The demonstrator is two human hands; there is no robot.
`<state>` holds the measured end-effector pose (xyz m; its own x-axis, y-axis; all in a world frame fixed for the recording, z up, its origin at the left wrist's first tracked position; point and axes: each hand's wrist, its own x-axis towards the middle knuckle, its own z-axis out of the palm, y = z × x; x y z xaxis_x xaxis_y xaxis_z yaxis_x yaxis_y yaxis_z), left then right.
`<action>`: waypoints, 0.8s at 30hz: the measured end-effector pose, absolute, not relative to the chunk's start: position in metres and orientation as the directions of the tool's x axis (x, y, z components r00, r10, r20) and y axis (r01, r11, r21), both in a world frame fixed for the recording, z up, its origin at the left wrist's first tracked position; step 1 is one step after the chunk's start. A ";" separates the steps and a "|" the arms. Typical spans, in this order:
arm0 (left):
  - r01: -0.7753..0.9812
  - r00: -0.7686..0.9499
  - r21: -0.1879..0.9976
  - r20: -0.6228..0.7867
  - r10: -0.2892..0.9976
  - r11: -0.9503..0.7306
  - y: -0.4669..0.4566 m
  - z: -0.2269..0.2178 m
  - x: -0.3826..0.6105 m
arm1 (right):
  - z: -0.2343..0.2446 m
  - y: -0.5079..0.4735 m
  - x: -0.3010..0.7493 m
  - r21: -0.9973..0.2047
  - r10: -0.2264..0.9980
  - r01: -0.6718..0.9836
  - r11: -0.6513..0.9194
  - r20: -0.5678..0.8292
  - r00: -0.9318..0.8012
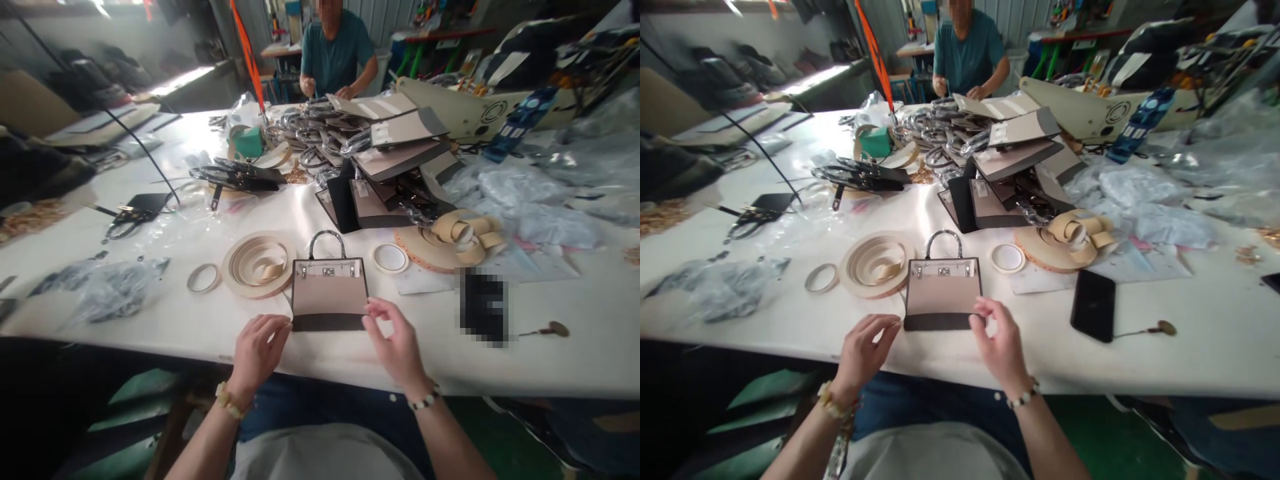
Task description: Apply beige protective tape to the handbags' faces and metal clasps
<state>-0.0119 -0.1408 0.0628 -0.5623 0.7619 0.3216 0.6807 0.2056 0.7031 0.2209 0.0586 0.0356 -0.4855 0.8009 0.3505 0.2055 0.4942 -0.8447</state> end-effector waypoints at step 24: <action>0.046 -0.787 0.974 -0.103 0.609 0.224 -0.147 0.100 -0.061 | 0.050 -0.004 0.097 -0.974 0.423 0.056 0.220 0.044 -0.905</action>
<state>-0.0608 -0.1465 0.1002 -0.7867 0.6087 -0.1029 0.0458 0.2238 0.9735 0.0966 -0.0039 0.0500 -0.9053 0.4225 0.0440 0.0555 0.2204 -0.9738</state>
